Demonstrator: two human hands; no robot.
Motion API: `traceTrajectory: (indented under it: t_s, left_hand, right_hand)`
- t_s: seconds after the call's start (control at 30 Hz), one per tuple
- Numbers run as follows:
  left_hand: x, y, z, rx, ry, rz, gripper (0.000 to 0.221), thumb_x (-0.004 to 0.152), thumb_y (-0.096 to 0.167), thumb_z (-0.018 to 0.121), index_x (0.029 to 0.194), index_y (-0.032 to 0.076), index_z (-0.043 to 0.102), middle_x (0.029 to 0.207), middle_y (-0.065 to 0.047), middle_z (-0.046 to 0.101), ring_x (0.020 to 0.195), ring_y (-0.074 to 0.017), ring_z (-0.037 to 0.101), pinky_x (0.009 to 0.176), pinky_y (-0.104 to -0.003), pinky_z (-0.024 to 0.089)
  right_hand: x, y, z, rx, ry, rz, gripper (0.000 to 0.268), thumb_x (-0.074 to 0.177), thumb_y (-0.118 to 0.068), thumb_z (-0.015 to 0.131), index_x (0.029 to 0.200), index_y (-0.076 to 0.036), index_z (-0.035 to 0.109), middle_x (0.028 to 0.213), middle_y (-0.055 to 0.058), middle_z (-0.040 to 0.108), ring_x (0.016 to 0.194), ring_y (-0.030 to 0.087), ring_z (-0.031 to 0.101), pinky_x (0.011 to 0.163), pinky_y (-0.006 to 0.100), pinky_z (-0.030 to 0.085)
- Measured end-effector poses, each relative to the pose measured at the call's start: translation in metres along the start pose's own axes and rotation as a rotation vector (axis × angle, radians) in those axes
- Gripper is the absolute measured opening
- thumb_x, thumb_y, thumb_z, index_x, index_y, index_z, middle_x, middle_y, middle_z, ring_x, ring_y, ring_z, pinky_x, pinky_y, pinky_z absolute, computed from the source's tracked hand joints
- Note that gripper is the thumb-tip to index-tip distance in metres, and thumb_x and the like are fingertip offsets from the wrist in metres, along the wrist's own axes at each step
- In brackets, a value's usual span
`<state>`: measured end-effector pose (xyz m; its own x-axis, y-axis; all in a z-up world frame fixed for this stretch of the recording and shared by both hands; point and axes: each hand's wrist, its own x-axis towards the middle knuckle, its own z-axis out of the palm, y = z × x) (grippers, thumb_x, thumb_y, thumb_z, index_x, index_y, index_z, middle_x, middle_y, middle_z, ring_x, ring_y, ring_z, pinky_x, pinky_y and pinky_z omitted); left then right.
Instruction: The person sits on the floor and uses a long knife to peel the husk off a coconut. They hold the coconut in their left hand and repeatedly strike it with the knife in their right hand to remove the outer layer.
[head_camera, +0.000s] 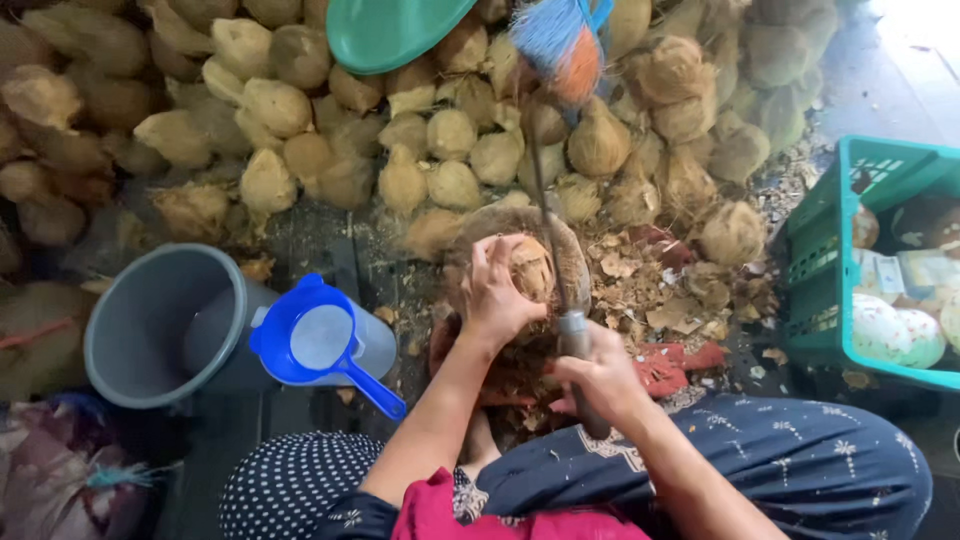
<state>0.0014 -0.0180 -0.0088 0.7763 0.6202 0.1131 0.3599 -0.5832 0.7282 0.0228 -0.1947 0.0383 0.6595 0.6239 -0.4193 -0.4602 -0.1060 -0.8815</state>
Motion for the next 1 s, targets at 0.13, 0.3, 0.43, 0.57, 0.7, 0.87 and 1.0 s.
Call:
traceTrajectory:
  t_s: [0.13,0.3,0.43,0.57,0.7,0.87,1.0]
  left_hand:
    - [-0.004,0.011,-0.005,-0.032,0.037,0.006,0.089,0.044,0.018,0.088,0.126,0.03,0.055,0.133,-0.012,0.051,0.116,-0.0497,0.062,0.098,-0.062,0.05]
    - [-0.003,0.009,-0.002,-0.043,0.03,-0.077,0.091,0.045,0.021,0.085,0.129,0.034,0.052,0.139,-0.009,0.046,0.112,-0.0515,0.064,0.096,-0.064,0.052]
    - [-0.005,0.013,-0.004,-0.03,0.055,-0.045,0.089,0.045,0.019,0.083,0.127,0.033,0.053,0.138,-0.01,0.046,0.112,-0.0526,0.063,0.094,-0.064,0.053]
    - [0.009,0.017,-0.023,-0.01,-0.048,-0.016,0.089,0.043,0.015,0.085,0.127,0.025,0.054,0.127,-0.016,0.053,0.113,-0.0497,0.064,0.098,-0.062,0.051]
    - [0.027,0.022,-0.031,0.024,-0.172,-0.004,0.091,0.041,0.012,0.085,0.127,0.022,0.054,0.121,-0.018,0.056,0.109,-0.0504,0.065,0.099,-0.061,0.049]
    - [0.04,0.023,-0.037,0.069,-0.265,-0.07,0.094,0.038,0.018,0.088,0.125,0.028,0.053,0.121,-0.015,0.058,0.109,-0.0481,0.067,0.099,-0.056,0.05]
    - [0.047,0.022,-0.04,0.12,-0.319,-0.084,0.096,0.039,0.02,0.093,0.126,0.031,0.052,0.124,-0.015,0.058,0.113,-0.0459,0.066,0.102,-0.054,0.049]
  right_hand:
    - [0.0,-0.005,-0.017,-0.398,0.065,-0.551,0.024,0.066,-0.019,0.086,0.067,-0.011,0.064,0.046,0.006,0.05,0.04,0.013,0.047,0.04,0.027,0.038]
    - [0.051,0.069,-0.03,-0.074,0.066,0.141,0.02,0.066,0.01,0.073,0.075,0.007,0.055,0.041,0.021,0.051,0.026,0.032,0.051,0.025,0.043,0.041]
    - [0.054,0.076,-0.034,-0.029,0.08,0.119,0.021,0.064,0.011,0.071,0.078,0.01,0.055,0.041,0.023,0.05,0.026,0.032,0.052,0.026,0.043,0.04]
    - [0.028,0.042,-0.027,-0.051,0.059,0.093,0.023,0.062,0.006,0.074,0.075,0.006,0.056,0.043,0.023,0.051,0.028,0.032,0.055,0.028,0.041,0.043]
    - [-0.01,-0.007,-0.019,-0.372,0.005,-0.358,0.024,0.06,-0.016,0.085,0.062,-0.009,0.062,0.038,0.006,0.061,0.033,0.015,0.06,0.041,0.024,0.046]
    - [0.031,0.043,-0.027,-0.213,0.061,-0.112,0.018,0.063,-0.004,0.075,0.073,-0.001,0.061,0.046,0.013,0.052,0.035,0.023,0.053,0.036,0.036,0.043]
    - [0.038,0.055,-0.03,0.024,0.044,0.173,0.021,0.065,0.006,0.07,0.079,0.007,0.054,0.046,0.021,0.049,0.03,0.033,0.055,0.03,0.044,0.046]
